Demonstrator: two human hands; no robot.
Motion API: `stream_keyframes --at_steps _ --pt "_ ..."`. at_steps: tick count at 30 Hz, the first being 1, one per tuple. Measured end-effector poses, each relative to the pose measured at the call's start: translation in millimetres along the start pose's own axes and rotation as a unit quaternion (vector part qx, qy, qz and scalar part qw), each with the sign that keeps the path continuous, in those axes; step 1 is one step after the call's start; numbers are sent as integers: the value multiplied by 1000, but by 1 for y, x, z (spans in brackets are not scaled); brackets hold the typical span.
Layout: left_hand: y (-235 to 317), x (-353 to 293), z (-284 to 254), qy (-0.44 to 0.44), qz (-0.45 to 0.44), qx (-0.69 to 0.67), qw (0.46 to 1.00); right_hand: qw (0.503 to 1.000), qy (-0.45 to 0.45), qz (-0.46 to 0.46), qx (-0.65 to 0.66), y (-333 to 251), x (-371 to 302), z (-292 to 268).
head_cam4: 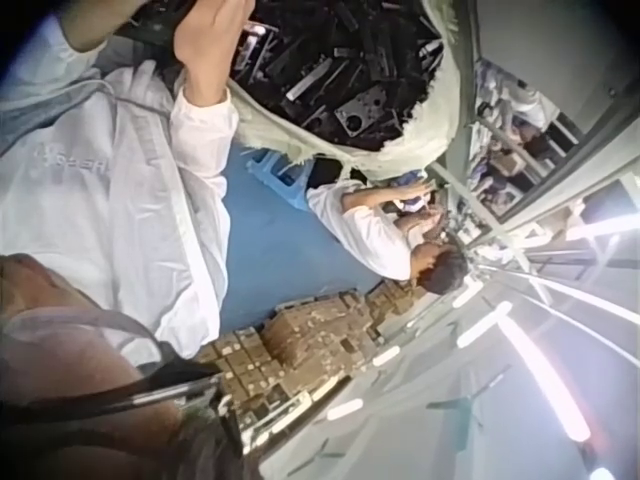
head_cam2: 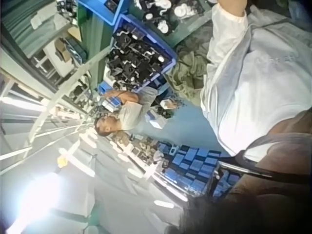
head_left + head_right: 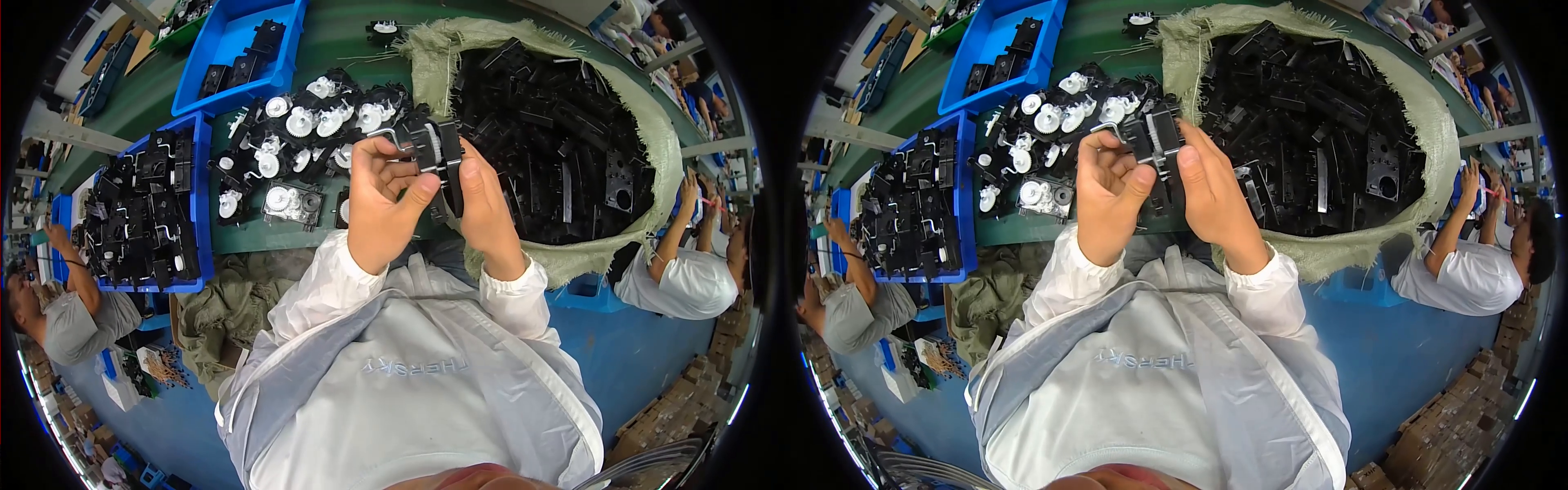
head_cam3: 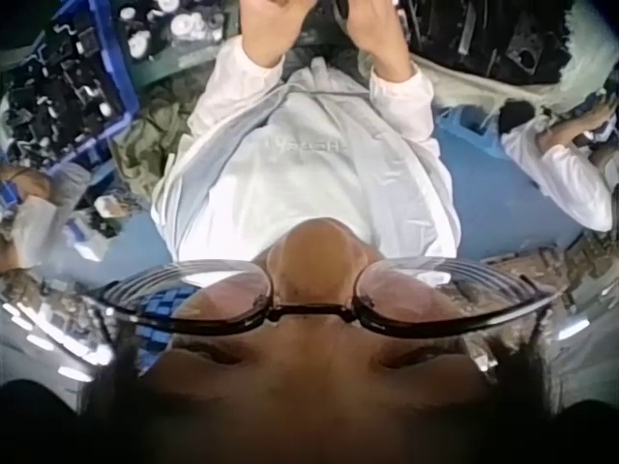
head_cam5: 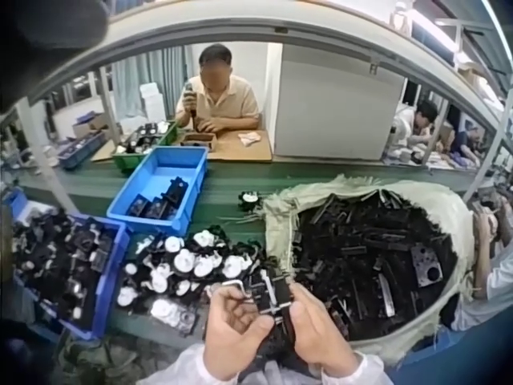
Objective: Assemble black plastic housings with white internal components at a factory workbench.
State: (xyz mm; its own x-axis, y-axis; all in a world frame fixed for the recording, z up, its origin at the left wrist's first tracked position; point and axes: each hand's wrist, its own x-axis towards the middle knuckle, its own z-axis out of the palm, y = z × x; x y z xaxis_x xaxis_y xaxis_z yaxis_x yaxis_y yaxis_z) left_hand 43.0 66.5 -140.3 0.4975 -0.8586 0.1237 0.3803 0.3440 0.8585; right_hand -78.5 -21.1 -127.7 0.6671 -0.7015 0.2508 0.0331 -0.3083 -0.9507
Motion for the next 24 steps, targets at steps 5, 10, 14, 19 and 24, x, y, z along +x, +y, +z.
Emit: stream_keyframes --at_steps 5,10,14,19,24 --pt "2 0 -2 -11 -14 30 999 995 43 -51 -68 4 -1 9" --pt "4 -2 -1 -20 74 86 993 997 59 2 54 -7 1 21" --pt "11 -6 -9 -24 95 256 962 985 117 18 125 -11 12 19" --pt "18 -17 0 -36 207 377 902 983 117 -18 140 4 20 11" --pt "34 -11 10 -43 264 410 872 974 144 -61 163 9 23 18"
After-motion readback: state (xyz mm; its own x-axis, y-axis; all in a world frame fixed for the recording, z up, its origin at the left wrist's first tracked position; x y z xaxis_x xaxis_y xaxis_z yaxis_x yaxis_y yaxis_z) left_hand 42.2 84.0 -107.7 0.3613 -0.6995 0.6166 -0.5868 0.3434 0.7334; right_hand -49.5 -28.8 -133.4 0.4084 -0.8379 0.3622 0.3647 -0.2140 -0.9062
